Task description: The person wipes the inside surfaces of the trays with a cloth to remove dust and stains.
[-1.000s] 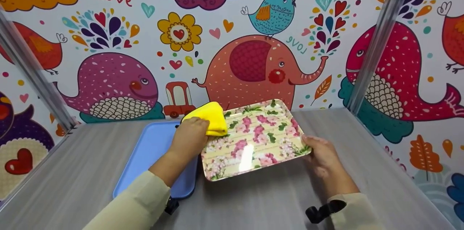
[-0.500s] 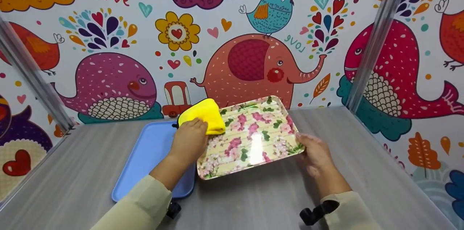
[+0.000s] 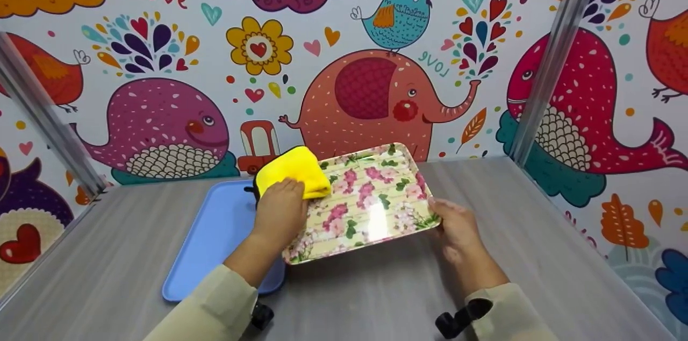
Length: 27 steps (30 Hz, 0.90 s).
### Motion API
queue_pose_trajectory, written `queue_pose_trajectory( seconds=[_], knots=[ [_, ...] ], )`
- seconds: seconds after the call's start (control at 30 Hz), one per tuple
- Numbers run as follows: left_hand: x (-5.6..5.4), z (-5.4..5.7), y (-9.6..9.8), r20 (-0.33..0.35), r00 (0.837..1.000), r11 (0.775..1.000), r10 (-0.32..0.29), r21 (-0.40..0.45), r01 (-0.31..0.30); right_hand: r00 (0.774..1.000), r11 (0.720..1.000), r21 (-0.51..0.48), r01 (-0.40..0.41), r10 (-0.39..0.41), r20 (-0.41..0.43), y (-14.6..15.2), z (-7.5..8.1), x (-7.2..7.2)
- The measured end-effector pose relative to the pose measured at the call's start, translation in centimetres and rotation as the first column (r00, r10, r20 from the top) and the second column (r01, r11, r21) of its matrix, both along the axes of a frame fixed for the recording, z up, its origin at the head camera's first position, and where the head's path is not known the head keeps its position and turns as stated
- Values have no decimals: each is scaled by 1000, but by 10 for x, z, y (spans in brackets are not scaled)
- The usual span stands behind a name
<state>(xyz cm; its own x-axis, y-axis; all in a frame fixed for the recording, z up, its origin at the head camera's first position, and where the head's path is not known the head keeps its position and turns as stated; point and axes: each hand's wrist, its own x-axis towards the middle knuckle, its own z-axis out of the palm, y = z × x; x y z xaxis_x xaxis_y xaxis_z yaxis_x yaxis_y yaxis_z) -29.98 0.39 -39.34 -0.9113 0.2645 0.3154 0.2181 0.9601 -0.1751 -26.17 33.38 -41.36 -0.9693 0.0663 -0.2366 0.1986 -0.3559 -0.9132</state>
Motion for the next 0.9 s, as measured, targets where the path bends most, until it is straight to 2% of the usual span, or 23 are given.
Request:
queue_pose_trajectory(
  seconds=[0.2,0.5,0.73,0.9],
  knots=[
    [3,-1,4,-34,999,998,6,63,-3,999,1000,-3,-15,15,-48,-6,-1,1],
    [2,-2,15,-68,997,996,24,86,-18,997,998,54,-31,35,-67,-11,-2,2],
    [0,6,27,3,999,995,38,92,-38,996,998,45,-41,44,-84,-19,-2,2],
    [1,8,34,40,999,991,20,132,-25,996,997,76,-21,27,-86,-26,-3,3]
  ],
)
